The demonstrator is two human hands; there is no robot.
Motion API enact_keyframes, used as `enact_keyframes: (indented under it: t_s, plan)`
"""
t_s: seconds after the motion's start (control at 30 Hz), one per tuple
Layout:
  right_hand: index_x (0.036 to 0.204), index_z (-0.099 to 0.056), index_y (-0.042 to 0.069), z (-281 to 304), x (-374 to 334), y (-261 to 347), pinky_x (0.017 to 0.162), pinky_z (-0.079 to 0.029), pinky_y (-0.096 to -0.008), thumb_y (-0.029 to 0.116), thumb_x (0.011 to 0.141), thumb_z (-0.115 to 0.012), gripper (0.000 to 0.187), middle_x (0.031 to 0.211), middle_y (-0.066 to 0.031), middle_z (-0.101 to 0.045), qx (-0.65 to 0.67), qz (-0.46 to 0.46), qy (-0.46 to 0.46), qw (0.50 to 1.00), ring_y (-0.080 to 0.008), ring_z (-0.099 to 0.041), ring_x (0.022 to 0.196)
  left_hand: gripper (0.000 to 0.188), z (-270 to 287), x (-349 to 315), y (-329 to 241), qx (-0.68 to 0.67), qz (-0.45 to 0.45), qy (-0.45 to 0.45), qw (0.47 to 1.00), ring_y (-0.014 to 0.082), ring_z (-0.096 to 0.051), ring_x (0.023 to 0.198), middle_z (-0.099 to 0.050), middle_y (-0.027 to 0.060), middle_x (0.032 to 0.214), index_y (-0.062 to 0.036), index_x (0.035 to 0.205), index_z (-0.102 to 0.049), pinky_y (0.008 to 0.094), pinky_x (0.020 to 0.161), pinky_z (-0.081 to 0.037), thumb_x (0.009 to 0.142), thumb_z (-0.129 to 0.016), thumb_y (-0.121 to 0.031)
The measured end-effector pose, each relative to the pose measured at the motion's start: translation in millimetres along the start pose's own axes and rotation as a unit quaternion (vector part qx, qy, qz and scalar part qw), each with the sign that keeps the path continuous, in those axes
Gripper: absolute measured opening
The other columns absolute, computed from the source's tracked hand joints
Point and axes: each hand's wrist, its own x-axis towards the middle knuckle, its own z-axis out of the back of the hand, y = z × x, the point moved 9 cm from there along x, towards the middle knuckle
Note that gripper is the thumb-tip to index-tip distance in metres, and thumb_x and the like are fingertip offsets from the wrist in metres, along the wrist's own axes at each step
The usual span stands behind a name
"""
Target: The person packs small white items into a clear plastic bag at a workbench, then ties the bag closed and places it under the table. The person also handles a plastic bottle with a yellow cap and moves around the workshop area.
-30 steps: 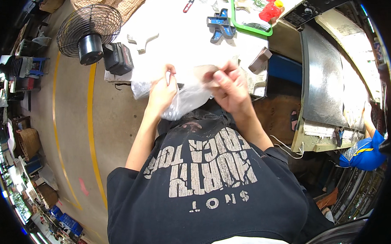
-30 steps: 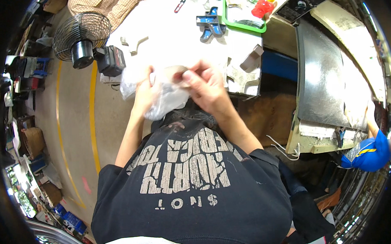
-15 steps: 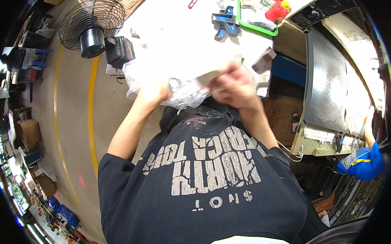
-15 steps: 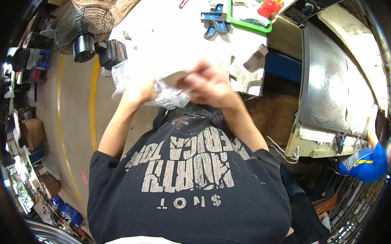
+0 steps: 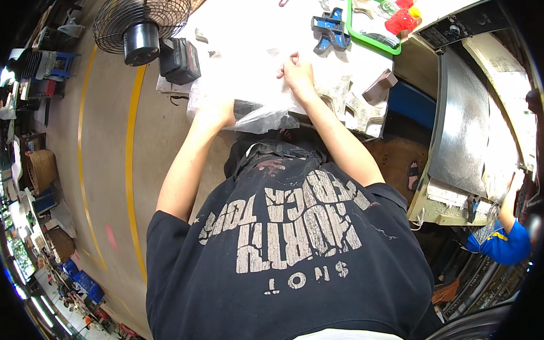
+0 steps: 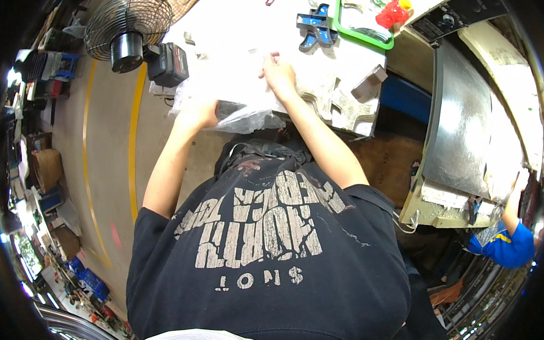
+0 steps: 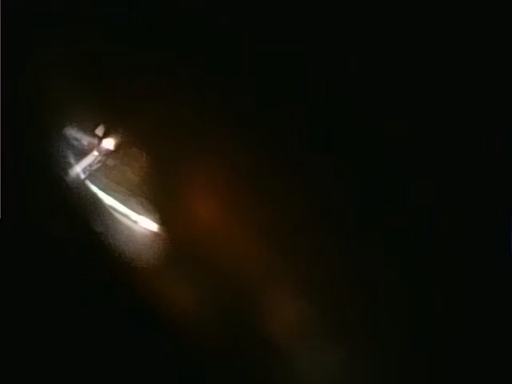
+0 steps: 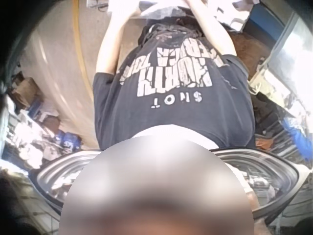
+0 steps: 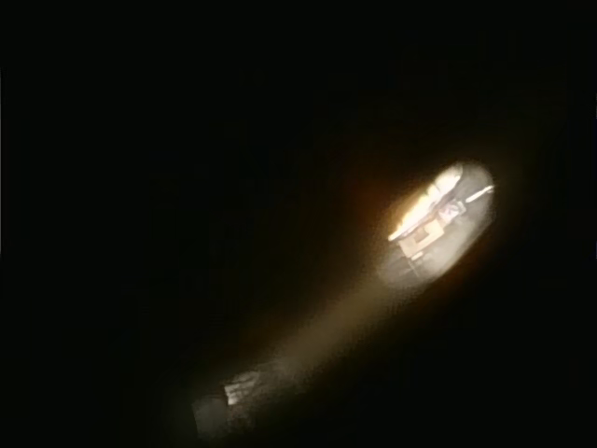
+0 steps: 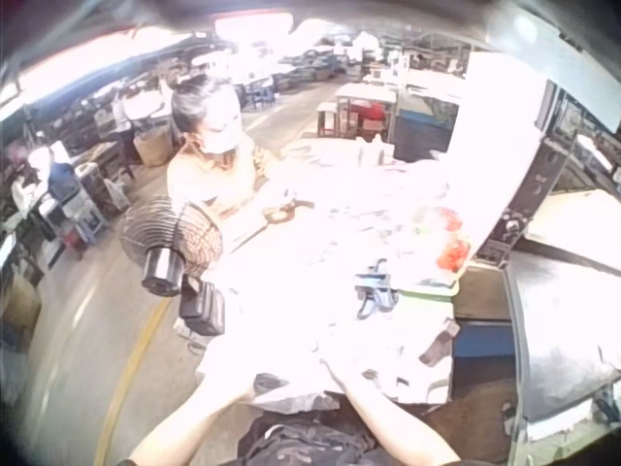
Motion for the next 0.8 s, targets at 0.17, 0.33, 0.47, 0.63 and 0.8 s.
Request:
enact_keyframes:
  t_s: [0.17,0.33,0.47,0.63,0.8]
  plan:
    - [0.111,-0.056,-0.001,-20.9,-34.8,42.5,0.055,-0.049,-0.0255,0.017,0.107,-0.059,0.019,0.077,-0.0042,-0.065,-0.002,0.052,0.027,0.998,-0.0096,-0.059,0.059,0.053,39.3,32.1,-9.4,-0.106,-0.068,-0.129,0.984,0.0347,-0.069,0.104,-0.070,0.0167,0.110,-0.0144,0.121,-0.067,0.0459,0.089,-0.054,0.072,-0.087,-0.019]
    - [0.112,-0.054,-0.004,-56.5,-54.3,40.6,0.055,-0.048,-0.0253,0.018,0.107,-0.059,0.023,0.080,-0.0036,-0.062,0.269,-0.009,0.140,0.953,-0.0096,-0.054,0.059,0.067,7.8,68.5,-2.4,-0.195,0.097,-0.001,0.976,0.0357,-0.069,0.108,-0.070,0.0166,0.120,-0.0144,0.135,-0.063,0.0451,0.091,-0.056,0.074,-0.089,-0.030]
    - [0.114,-0.051,0.000,-38.6,-19.7,-14.2,0.058,-0.050,-0.0261,0.016,0.108,-0.057,0.018,0.083,-0.0044,-0.060,0.300,-0.021,0.060,0.952,-0.0091,-0.053,0.061,0.084,7.5,65.7,-9.5,-0.183,0.066,0.059,0.979,0.0358,-0.065,0.120,-0.068,0.0170,0.131,-0.0148,0.143,-0.053,0.0461,0.098,-0.054,0.072,-0.091,-0.040]
    - [0.115,-0.047,0.004,10.2,3.1,-11.8,0.059,-0.046,-0.0223,0.012,0.108,-0.055,0.013,0.081,-0.0040,-0.057,0.160,-0.059,-0.053,0.984,-0.0079,-0.049,0.063,0.083,1.7,54.2,10.7,-0.128,0.132,0.069,0.981,0.0337,-0.060,0.132,-0.064,0.0173,0.141,-0.0053,0.139,-0.052,0.0464,0.109,-0.049,0.072,-0.091,-0.036]
    - [0.113,-0.047,0.004,32.8,16.5,-4.8,0.056,-0.040,-0.0222,0.008,0.107,-0.056,0.011,0.085,-0.0057,-0.057,0.329,-0.006,-0.054,0.943,-0.0103,-0.050,0.067,0.066,-9.7,52.5,2.8,-0.015,0.135,0.211,0.968,0.0340,-0.061,0.131,-0.063,0.0187,0.142,-0.0036,0.139,-0.056,0.0441,0.109,-0.049,0.080,-0.081,-0.021]
